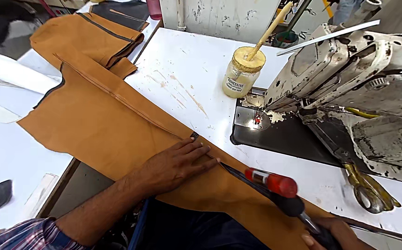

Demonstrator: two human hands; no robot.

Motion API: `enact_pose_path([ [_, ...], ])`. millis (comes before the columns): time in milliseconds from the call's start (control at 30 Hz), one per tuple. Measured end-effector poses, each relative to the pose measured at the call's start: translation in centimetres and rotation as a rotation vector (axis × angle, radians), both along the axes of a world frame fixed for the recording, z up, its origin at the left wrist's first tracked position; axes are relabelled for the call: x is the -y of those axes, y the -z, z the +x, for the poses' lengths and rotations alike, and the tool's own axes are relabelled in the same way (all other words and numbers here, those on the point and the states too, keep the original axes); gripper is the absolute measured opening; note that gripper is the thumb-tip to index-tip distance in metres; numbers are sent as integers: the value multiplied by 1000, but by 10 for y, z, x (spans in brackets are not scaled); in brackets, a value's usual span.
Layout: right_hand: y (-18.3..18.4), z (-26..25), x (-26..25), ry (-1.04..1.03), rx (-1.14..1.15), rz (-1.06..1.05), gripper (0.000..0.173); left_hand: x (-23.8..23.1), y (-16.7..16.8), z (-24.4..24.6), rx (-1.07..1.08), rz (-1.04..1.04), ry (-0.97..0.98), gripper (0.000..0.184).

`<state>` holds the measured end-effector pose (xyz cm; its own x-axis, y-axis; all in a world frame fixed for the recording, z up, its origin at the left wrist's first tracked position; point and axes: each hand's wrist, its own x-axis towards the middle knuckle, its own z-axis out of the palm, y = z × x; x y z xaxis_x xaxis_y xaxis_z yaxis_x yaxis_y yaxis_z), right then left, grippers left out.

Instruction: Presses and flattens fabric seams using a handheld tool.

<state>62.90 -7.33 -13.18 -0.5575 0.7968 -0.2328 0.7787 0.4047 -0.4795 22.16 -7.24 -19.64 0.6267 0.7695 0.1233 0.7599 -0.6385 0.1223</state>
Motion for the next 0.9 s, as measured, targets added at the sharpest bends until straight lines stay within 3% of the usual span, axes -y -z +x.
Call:
enact_pose_path([
  [133, 15, -24, -6, -23, 240, -45, 51, -1, 1, 9, -14, -19, 6, 52],
  [267, 3, -27, -19, -61, 346, -91, 56, -3, 0, 20, -23, 32, 3, 47],
  [433, -13, -28, -18, -113, 233, 1, 54, -2, 4, 16, 32, 73, -11, 43],
  [533, -1, -41, -10, -98, 71, 80, 48, 0, 7, 9, 42, 77, -27, 42],
  [667, 2, -53, -22, -138, 277, -29, 54, -1, 8, 8, 45, 62, -13, 44],
  [800, 8, -58, -20, -114, 94, 126, 51, 1, 9, 7, 68, 82, -26, 41],
  [900, 18, -57, -30, -141, 244, 76, 54, 3, 7, 0, 94, 88, -33, 37],
])
